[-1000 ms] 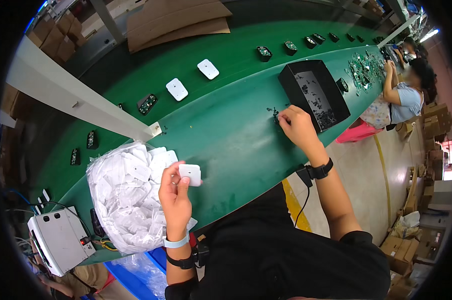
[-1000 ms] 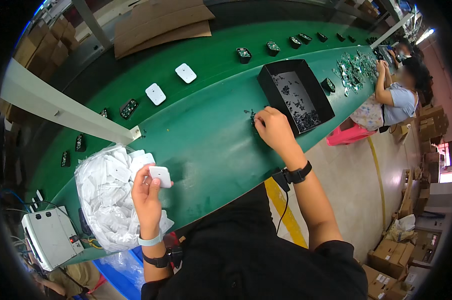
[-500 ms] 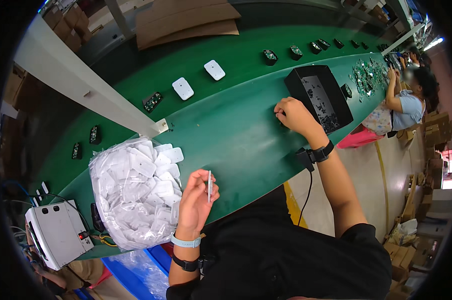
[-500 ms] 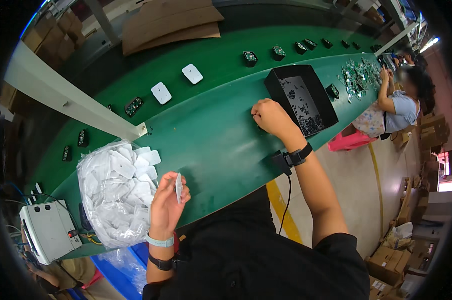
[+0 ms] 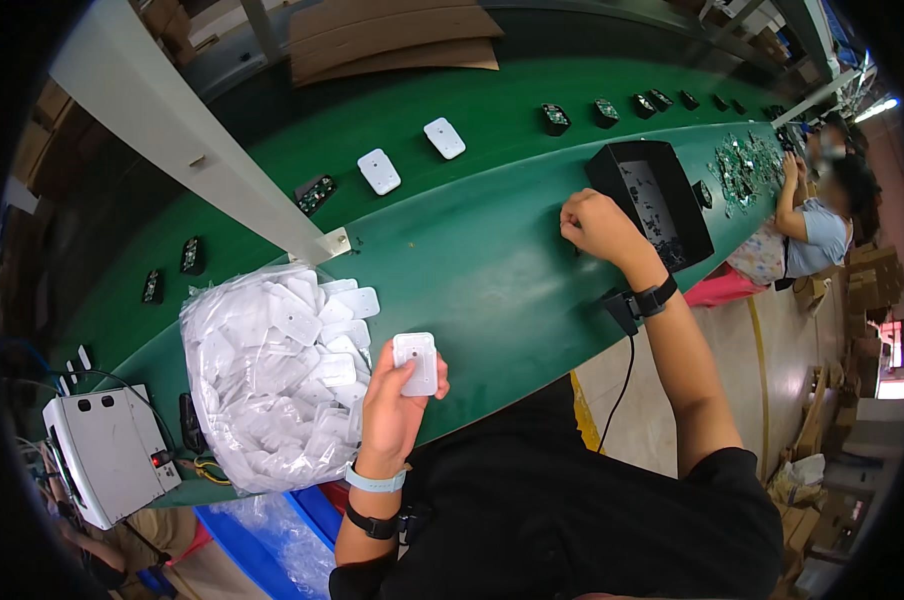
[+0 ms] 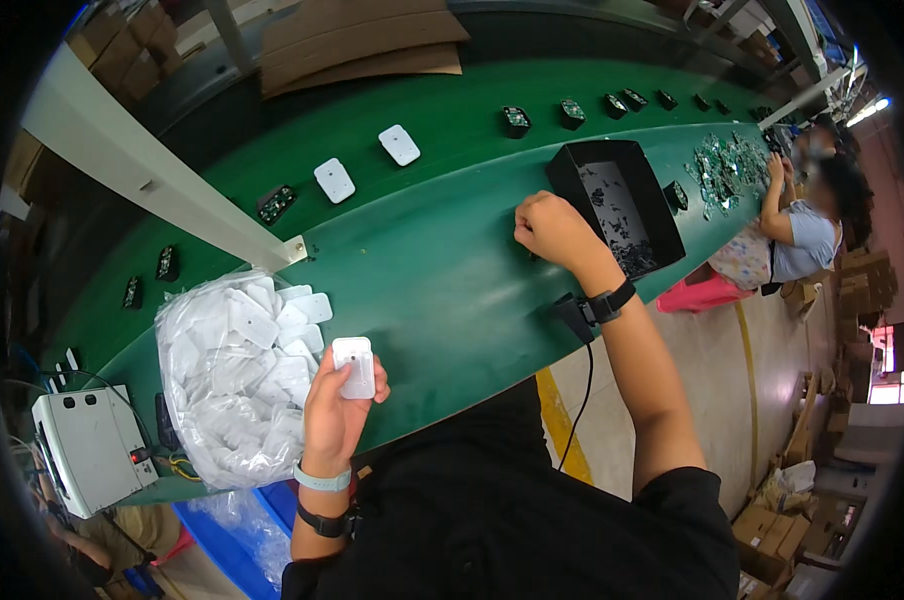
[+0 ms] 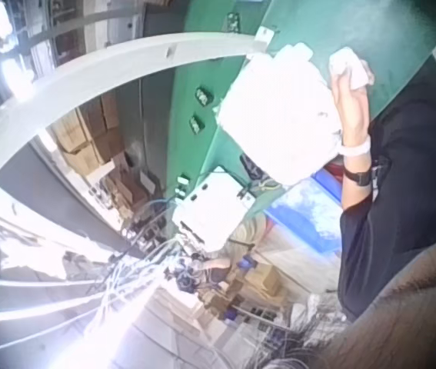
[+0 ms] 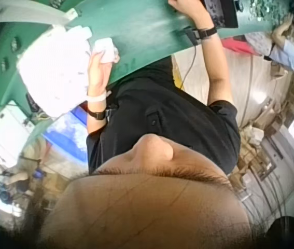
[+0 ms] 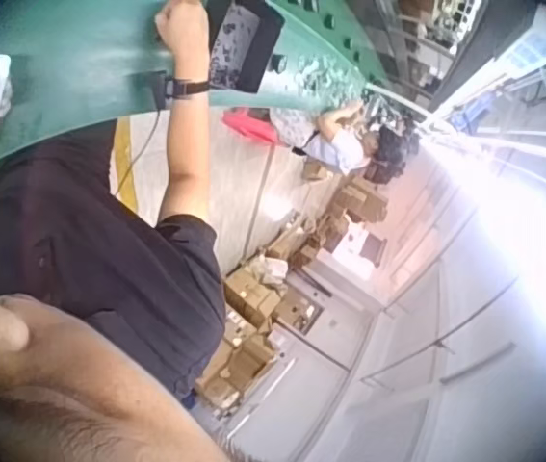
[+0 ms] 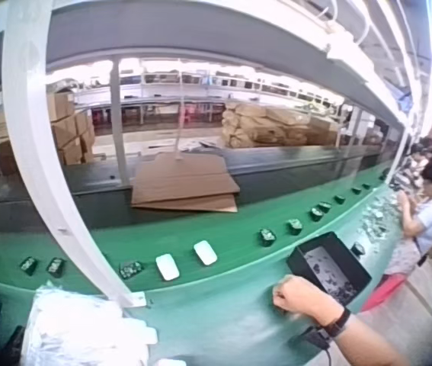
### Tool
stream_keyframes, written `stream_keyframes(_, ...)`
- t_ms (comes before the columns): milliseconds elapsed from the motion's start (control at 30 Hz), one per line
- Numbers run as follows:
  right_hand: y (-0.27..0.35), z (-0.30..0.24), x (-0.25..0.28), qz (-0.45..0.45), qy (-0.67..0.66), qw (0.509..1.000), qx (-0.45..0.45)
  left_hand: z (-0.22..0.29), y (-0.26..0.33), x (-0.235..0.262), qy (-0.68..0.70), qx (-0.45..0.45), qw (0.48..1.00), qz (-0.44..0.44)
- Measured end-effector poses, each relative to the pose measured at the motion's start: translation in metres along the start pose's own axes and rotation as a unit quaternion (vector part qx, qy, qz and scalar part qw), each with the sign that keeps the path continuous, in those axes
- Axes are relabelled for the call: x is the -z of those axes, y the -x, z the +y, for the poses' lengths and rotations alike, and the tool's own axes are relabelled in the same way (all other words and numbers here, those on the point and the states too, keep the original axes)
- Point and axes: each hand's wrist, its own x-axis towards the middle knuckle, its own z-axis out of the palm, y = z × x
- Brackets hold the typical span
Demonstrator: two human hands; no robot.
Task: The person assembles small electronic devices by hand at a green workbench. They pick up white plastic casings, insert small black components, and place the finished units on the table. The process is repetitive, involving picking, inserting, and placing items one by one.
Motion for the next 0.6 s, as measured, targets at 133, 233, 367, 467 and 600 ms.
stream_keyframes(133,-0.001,-0.036,0.017,0.070,-0.108,0.991,-0.028,0.004,0.002,-0.011,-0.131,-0.046,0.990,0.035)
stream_keyframes(233,0.014,-0.090,0.031,0.058,-0.211,0.975,-0.034,0.010,0.000,-0.024,-0.182,-0.064,0.981,0.005)
stream_keyframes(367,0.028,-0.154,0.009,0.154,-0.272,0.941,0.131,-0.001,-0.011,-0.040,-0.202,-0.113,0.973,0.001)
stream_keyframes(467,0.033,-0.179,0.002,0.208,-0.270,0.930,0.140,-0.008,-0.010,-0.047,-0.215,-0.146,0.966,0.001)
stream_keyframes(600,0.034,-0.186,-0.004,0.233,-0.233,0.932,0.152,-0.009,-0.006,-0.052,-0.258,-0.237,0.937,-0.003)
